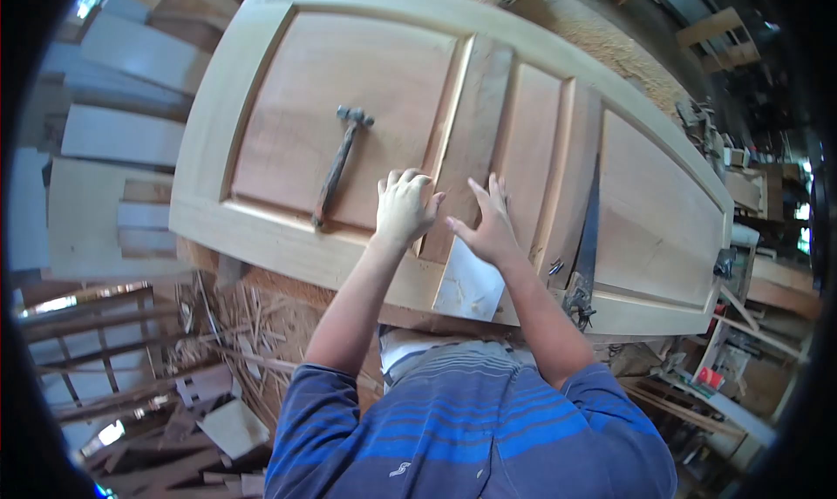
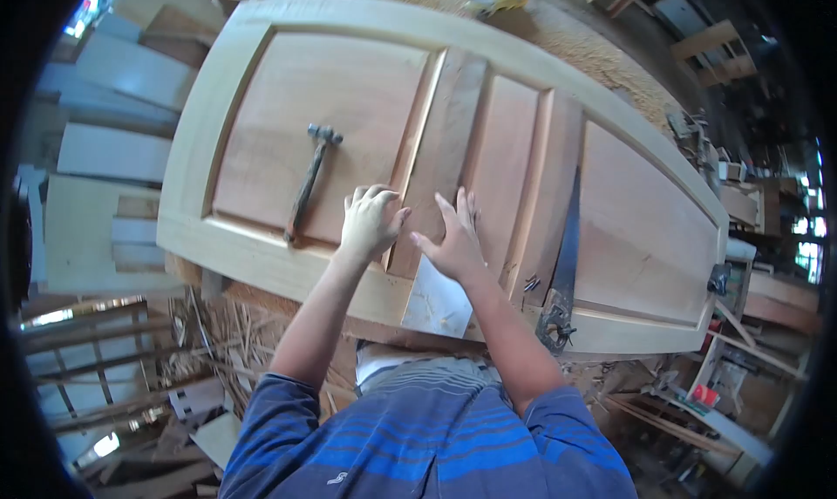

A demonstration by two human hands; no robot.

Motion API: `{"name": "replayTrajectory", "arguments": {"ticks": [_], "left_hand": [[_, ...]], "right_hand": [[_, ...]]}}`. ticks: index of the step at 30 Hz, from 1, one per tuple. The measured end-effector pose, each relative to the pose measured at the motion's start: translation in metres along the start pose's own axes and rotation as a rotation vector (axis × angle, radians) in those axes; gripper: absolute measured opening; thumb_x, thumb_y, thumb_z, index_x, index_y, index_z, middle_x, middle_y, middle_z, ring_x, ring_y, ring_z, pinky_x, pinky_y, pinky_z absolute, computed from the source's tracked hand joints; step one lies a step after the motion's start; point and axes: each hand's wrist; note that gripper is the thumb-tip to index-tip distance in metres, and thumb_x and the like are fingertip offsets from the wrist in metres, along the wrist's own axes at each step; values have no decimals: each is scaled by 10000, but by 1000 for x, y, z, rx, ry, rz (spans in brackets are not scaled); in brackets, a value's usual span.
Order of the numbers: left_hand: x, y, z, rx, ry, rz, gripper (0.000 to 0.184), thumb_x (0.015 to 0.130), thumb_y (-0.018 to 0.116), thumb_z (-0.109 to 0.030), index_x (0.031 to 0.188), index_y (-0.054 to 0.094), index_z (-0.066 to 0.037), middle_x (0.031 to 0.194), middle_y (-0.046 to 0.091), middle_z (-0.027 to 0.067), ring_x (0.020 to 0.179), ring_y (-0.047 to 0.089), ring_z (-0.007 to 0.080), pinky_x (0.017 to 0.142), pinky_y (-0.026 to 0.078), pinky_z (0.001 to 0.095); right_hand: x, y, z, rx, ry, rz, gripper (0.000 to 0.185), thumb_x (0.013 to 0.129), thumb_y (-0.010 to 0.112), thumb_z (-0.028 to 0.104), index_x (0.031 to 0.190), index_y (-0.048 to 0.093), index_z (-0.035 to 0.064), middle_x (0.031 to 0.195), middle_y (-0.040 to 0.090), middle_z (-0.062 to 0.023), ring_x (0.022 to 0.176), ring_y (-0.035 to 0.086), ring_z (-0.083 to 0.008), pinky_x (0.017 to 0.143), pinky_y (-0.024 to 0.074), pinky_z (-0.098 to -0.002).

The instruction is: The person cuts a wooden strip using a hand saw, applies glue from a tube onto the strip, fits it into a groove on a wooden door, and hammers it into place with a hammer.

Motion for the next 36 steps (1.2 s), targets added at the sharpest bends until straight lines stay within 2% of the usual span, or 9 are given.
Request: {"name": "replayTrajectory", "arguments": {"ticks": [7,13,15,17,20,23,27,32,36], "left_hand": [[18,41,-6,-130,-172,-173,192,929,757,-195,875,779,-13,922,762,199,901,746,400,875,591,505],[28,28,-14,-28,-239,-185,285,915,741,-230,886,675,46,911,745,267,875,729,477,838,588,540],[28,22,-11,-56,-228,-164,272,950,727,-197,925,625,54,857,743,246,798,759,399,749,608,499],[16,5,-25,-484,-382,9,188,1005,673,-138,1006,588,29,892,756,197,772,770,274,692,622,412],[-22,-5,-36,-795,-322,73,77,1059,578,-70,1079,552,-1,992,761,165,805,762,198,710,631,343],[-83,-6,-55,-1032,-306,193,49,1088,516,-32,1127,538,-14,1125,756,188,847,764,222,744,640,345],[-165,-8,-108,-1083,-320,322,74,1146,538,-93,1142,530,-19,1205,737,197,959,770,242,783,663,375],[-239,-1,-134,-982,-435,140,79,1154,574,-113,1161,553,-36,1186,757,156,993,769,202,809,638,347],[-288,3,-157,-968,-569,2,172,1163,604,-177,1249,592,-29,1125,779,108,959,773,168,775,597,304]], "right_hand": [[-121,-40,-32,115,49,-301,613,918,886,315,1441,684,67,1698,434,-352,1661,277,-520,1345,275,-585],[-185,-33,-69,160,138,-418,561,909,901,273,1386,706,53,1654,487,-354,1637,325,-528,1339,295,-593],[-191,-32,-76,189,138,-460,557,911,901,290,1378,710,55,1631,506,-352,1615,358,-529,1334,308,-592],[-189,-36,-73,177,103,-515,525,919,892,274,1363,719,53,1558,586,-333,1521,509,-493,1282,404,-554],[-164,-36,-73,481,-3,-415,480,968,843,285,1344,723,12,1413,714,-250,1389,651,-391,1185,508,-487],[-139,-57,-40,870,160,-159,441,1054,772,312,1341,718,-19,1338,763,-200,1266,729,-291,1104,560,-420],[-103,-46,-26,940,53,-73,444,1097,728,332,1346,714,-35,1245,798,-158,1142,757,-232,1013,591,-389],[-110,-24,-28,1122,85,107,328,1070,765,188,1293,702,-45,1047,803,-85,936,757,-139,793,610,-293],[-140,-13,-28,1204,1,280,256,1064,766,148,1225,688,-35,1035,783,-88,903,755,-137,733,626,-301]]}}
Point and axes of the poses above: each hand's wrist, its own x-axis towards the middle knuckle, its own y-axis out of the palm, z = x × y
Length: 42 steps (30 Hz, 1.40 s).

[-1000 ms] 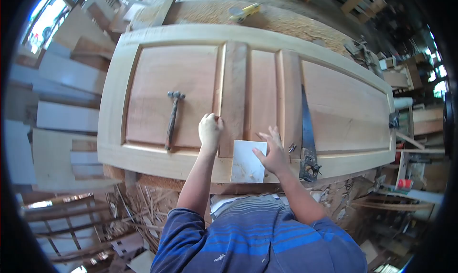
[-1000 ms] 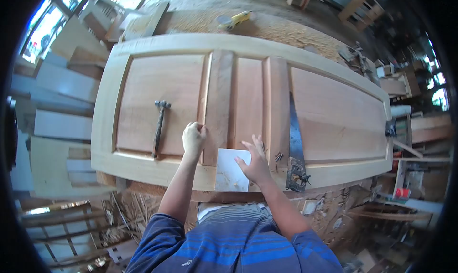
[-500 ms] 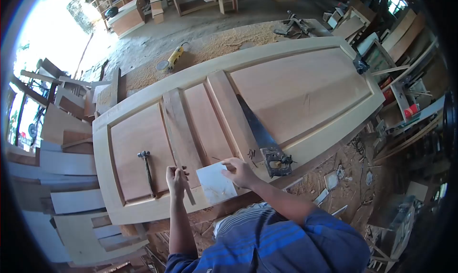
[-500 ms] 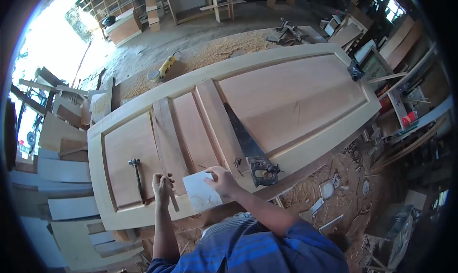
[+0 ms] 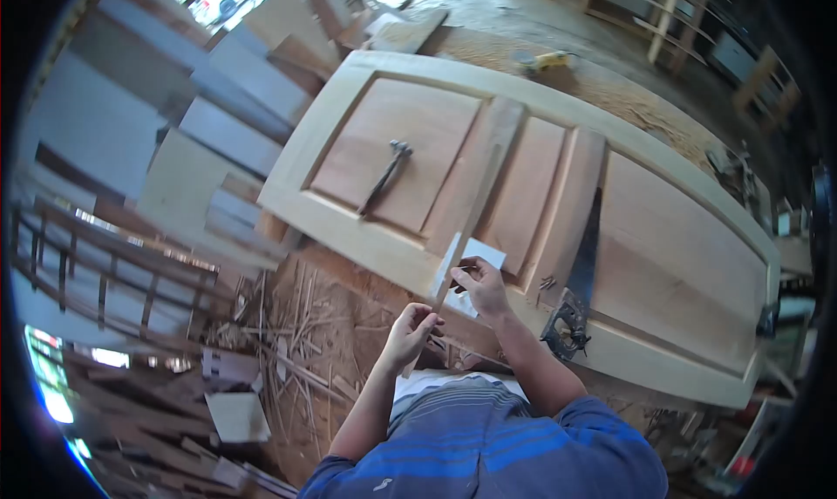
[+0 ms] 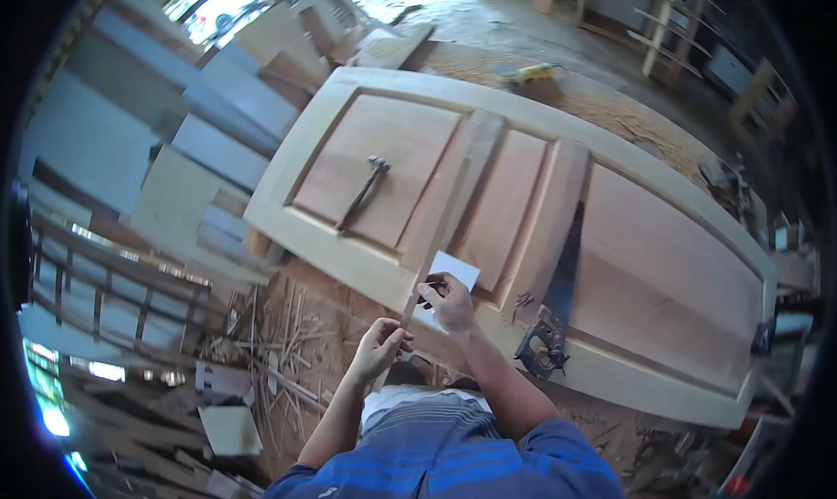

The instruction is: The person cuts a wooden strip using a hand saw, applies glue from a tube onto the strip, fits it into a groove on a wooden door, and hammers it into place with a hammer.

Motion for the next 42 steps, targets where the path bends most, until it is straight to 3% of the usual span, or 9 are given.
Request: {"name": "replayTrajectory", "arguments": {"ticks": [8,16,19,24,28,32,36,40,42], "left_hand": [[-39,10,14,-54,12,55,211,1161,638,-229,1180,701,-29,937,769,44,790,724,114,697,549,267],[-64,62,15,116,85,645,239,1167,604,-199,1153,688,24,931,762,109,779,719,165,740,599,321],[-86,91,55,362,210,841,243,1159,607,-194,1153,685,37,963,773,117,830,735,171,775,600,319],[-178,165,120,452,283,1123,185,1108,671,-57,1242,701,68,1018,794,116,883,763,171,836,617,325],[-263,218,161,580,296,1253,166,1107,686,-63,1189,712,80,1002,797,122,912,783,191,850,635,338],[-327,287,185,675,260,1511,145,1070,729,-22,1183,741,68,1015,817,120,932,786,167,874,631,323],[-411,386,221,771,313,1848,166,1058,730,-6,1208,750,62,1040,818,113,963,790,175,904,629,322],[-536,465,254,795,467,2219,239,1019,773,-18,1246,757,55,1085,814,110,960,786,165,910,627,318],[-603,481,260,854,528,2309,237,1018,777,-26,1240,757,54,1071,812,106,950,784,160,892,626,313]], "right_hand": [[-84,4,28,-7,-172,-56,171,1047,784,72,1145,698,-39,1034,773,-98,974,770,-168,854,647,-308],[-247,-46,16,51,-377,-411,197,1053,800,117,1136,704,-33,1011,776,-81,956,766,-143,850,662,-312],[-361,-40,1,-31,-418,-699,283,1067,798,236,1174,718,-13,987,790,-79,909,758,-126,861,617,-320],[-530,-39,-86,-163,-419,-1090,341,1066,786,279,1248,715,0,1094,808,-109,996,777,-153,887,603,-357],[-674,0,-92,-182,-263,-1381,388,1077,766,286,1275,688,-40,1122,802,-134,1047,780,-174,930,601,-343],[-759,-3,-150,129,-556,-1523,308,1096,740,240,1213,704,-43,1058,804,-116,969,761,-130,886,581,-317],[-859,-4,-204,124,-551,-1792,292,1080,756,263,1178,724,-11,954,785,-63,887,693,-83,802,543,-301],[-955,15,-229,64,-743,-2123,311,1078,756,248,1217,719,-28,951,794,-80,915,742,-123,861,591,-327],[-995,35,-238,130,-687,-2240,301,1079,754,225,1223,718,-37,976,803,-96,929,754,-134,874,605,-334]]}}
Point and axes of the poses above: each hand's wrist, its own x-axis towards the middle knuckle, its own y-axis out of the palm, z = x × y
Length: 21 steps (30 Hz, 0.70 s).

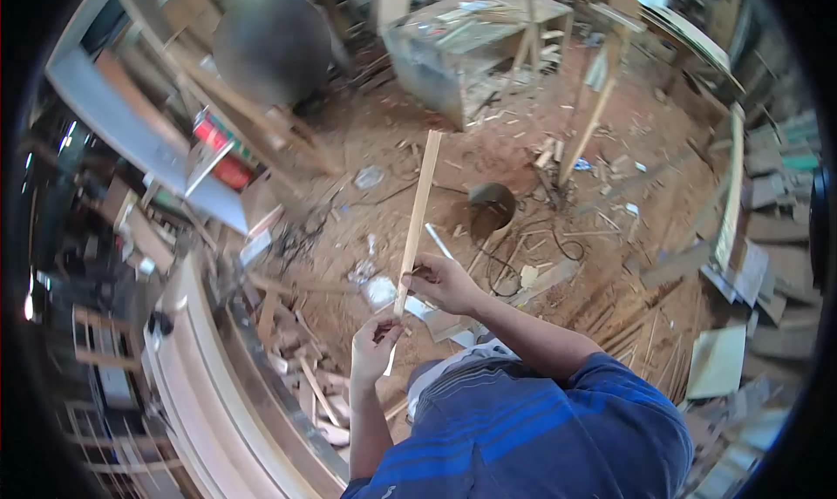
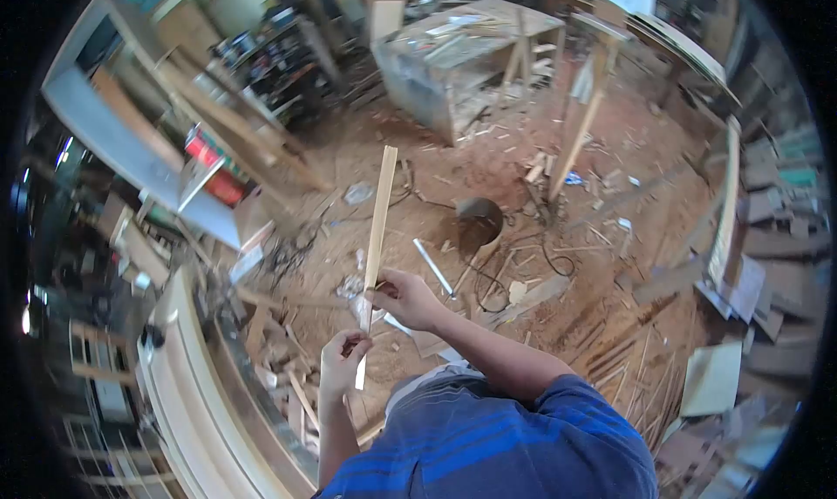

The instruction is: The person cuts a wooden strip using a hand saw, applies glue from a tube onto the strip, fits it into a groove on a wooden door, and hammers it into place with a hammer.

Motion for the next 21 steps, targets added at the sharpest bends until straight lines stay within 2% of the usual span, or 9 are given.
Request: {"name": "replayTrajectory", "arguments": {"ticks": [2,5,6,9,10,13,14,17,21], "left_hand": [[36,13,-5,53,28,65,186,1031,766,-31,1195,751,55,1038,808,101,935,783,158,854,621,305],[75,29,2,-98,62,152,131,1046,740,-20,1154,738,54,1015,807,106,937,786,165,848,619,302],[80,30,-6,-69,71,192,102,1053,736,-11,1132,714,50,1005,803,113,931,789,174,845,625,305],[99,31,14,-90,15,332,128,1052,752,-20,1141,692,51,1016,801,120,925,790,177,843,629,305],[106,30,24,-85,23,398,152,1057,764,-43,1143,677,47,1036,798,123,926,790,184,842,633,310],[117,40,41,-305,-27,547,176,1063,760,-52,1191,691,47,1055,801,130,934,796,208,838,634,338],[120,42,39,-277,-19,601,206,1072,761,-83,1212,681,46,1049,801,128,926,803,221,806,638,341],[129,62,16,-234,12,699,202,1082,749,-94,1210,682,46,1041,802,125,915,798,216,792,634,333],[142,113,-4,-54,82,762,169,1086,744,-100,1209,706,10,1024,796,71,862,754,133,727,578,281]], "right_hand": [[4,-22,2,19,4,-122,281,1080,754,193,1220,721,-49,1009,812,-125,939,762,-135,864,617,-336],[2,-34,-10,74,-14,-271,291,1082,756,208,1215,725,-49,1003,812,-130,934,764,-140,868,616,-335],[-3,-38,-3,33,78,-264,316,1102,750,202,1277,700,-56,1140,794,-95,1013,747,-141,929,622,-345],[-11,-33,-18,11,105,-392,339,1104,749,242,1271,709,-50,1125,799,-85,1012,746,-131,921,621,-350],[-20,-28,1,-53,176,-446,370,1105,743,284,1265,717,-48,1100,808,-83,1014,759,-137,914,621,-356],[-43,-15,27,-223,241,-552,366,1081,754,267,1253,734,-55,1086,830,-158,948,798,-205,890,623,-379],[-46,-9,3,-168,149,-651,358,1089,741,260,1248,733,-60,1092,827,-157,952,805,-214,896,631,-374],[-62,-26,-17,-26,135,-760,371,1100,726,268,1242,731,-75,1092,824,-155,954,804,-207,891,637,-364],[-92,-78,-28,78,173,-838,385,1114,711,284,1215,741,-86,1054,824,-149,951,802,-194,875,644,-352]]}}
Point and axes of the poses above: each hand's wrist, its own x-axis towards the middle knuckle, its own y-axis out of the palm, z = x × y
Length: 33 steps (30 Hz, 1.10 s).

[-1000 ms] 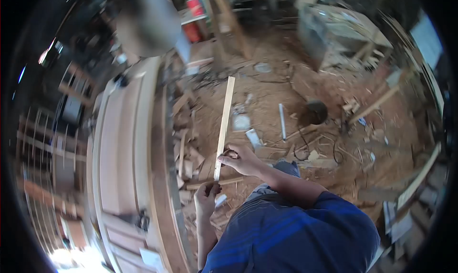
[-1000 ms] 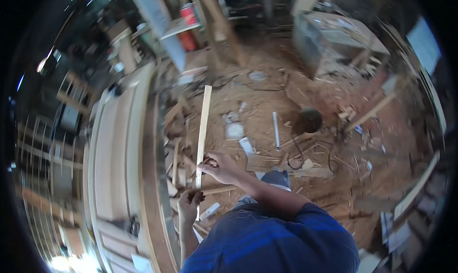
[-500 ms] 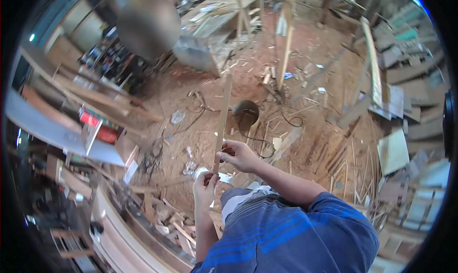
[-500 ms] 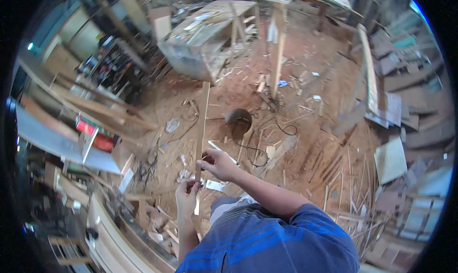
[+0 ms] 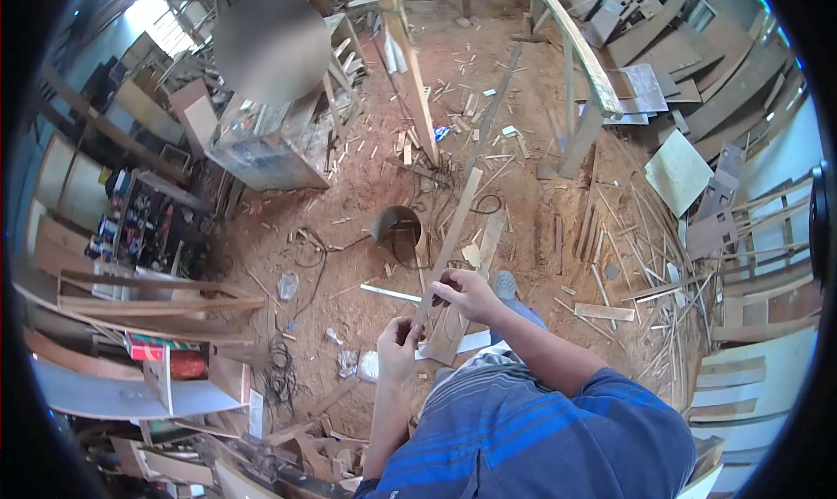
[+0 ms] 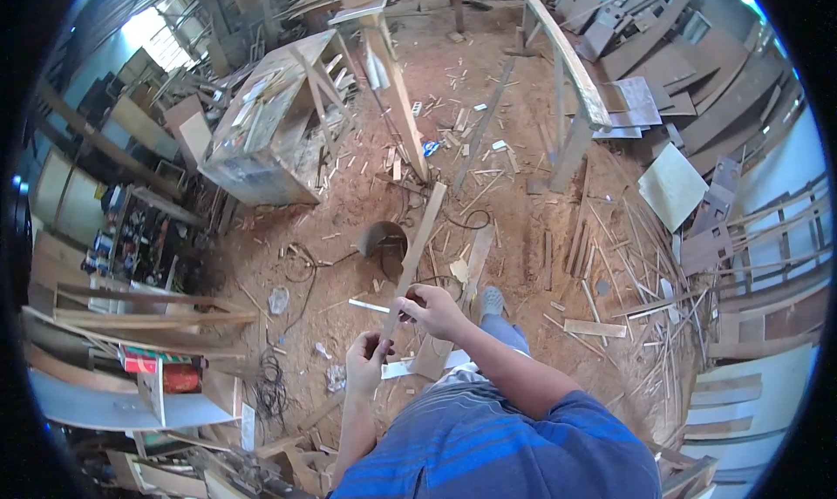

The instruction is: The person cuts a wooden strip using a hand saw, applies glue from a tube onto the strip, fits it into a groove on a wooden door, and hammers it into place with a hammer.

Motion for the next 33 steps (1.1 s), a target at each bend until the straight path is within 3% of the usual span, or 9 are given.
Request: {"name": "replayTrajectory", "arguments": {"ticks": [1,5,8,12,16,20,25,31,33], "left_hand": [[16,12,1,16,8,11,146,1091,736,-98,1202,708,-7,1012,788,47,849,732,98,713,553,261],[89,68,-24,77,-89,79,107,1102,709,-86,1175,700,-8,999,781,34,864,740,101,715,558,268],[173,123,-12,96,-22,123,116,1104,706,-89,1184,692,-6,997,777,38,876,738,99,723,560,267],[276,214,-57,167,-14,155,84,1106,706,-101,1129,705,-21,947,740,11,810,666,69,681,538,260],[370,273,-89,129,-12,179,78,1136,652,-91,1149,660,-15,953,739,34,776,701,92,669,531,246],[443,308,-128,72,-50,135,80,1139,657,-109,1150,652,-30,914,717,1,749,664,44,615,488,222],[550,325,-120,157,-55,56,76,1126,674,-88,1140,652,-17,920,711,6,805,643,46,694,510,229],[748,368,-102,263,-72,-51,129,1078,743,-97,1112,665,0,893,697,17,769,625,95,721,539,285],[837,376,-45,290,25,-156,154,1069,757,-115,1106,661,-1,878,681,20,775,614,104,714,534,296]], "right_hand": [[7,-17,-7,2,10,-21,366,1118,705,269,1210,745,-83,1044,824,-141,943,801,-189,873,644,-351],[49,-95,-25,62,36,-55,337,1123,698,256,1181,761,-70,1004,824,-118,919,803,-181,839,645,-337],[101,-168,-22,193,61,-126,323,1121,702,253,1143,771,-61,988,825,-109,891,798,-173,820,641,-331],[175,-279,0,35,25,-212,329,1097,735,265,1119,769,-62,948,821,-113,845,778,-157,793,630,-328],[247,-373,27,-72,36,-219,354,1096,743,292,1106,762,-61,929,806,-76,812,753,-139,767,622,-325],[323,-425,40,91,70,-204,351,1076,776,269,1141,748,-75,935,809,-104,849,783,-149,774,637,-323],[433,-474,33,200,135,-166,350,1077,777,263,1162,741,-75,992,813,-119,877,791,-164,783,648,-333],[626,-571,21,60,244,-14,330,1113,724,230,1268,717,-61,1082,815,-122,942,798,-183,821,648,-347],[710,-608,11,117,311,-11,318,1116,709,208,1279,715,-65,1068,815,-124,940,802,-190,818,650,-352]]}}
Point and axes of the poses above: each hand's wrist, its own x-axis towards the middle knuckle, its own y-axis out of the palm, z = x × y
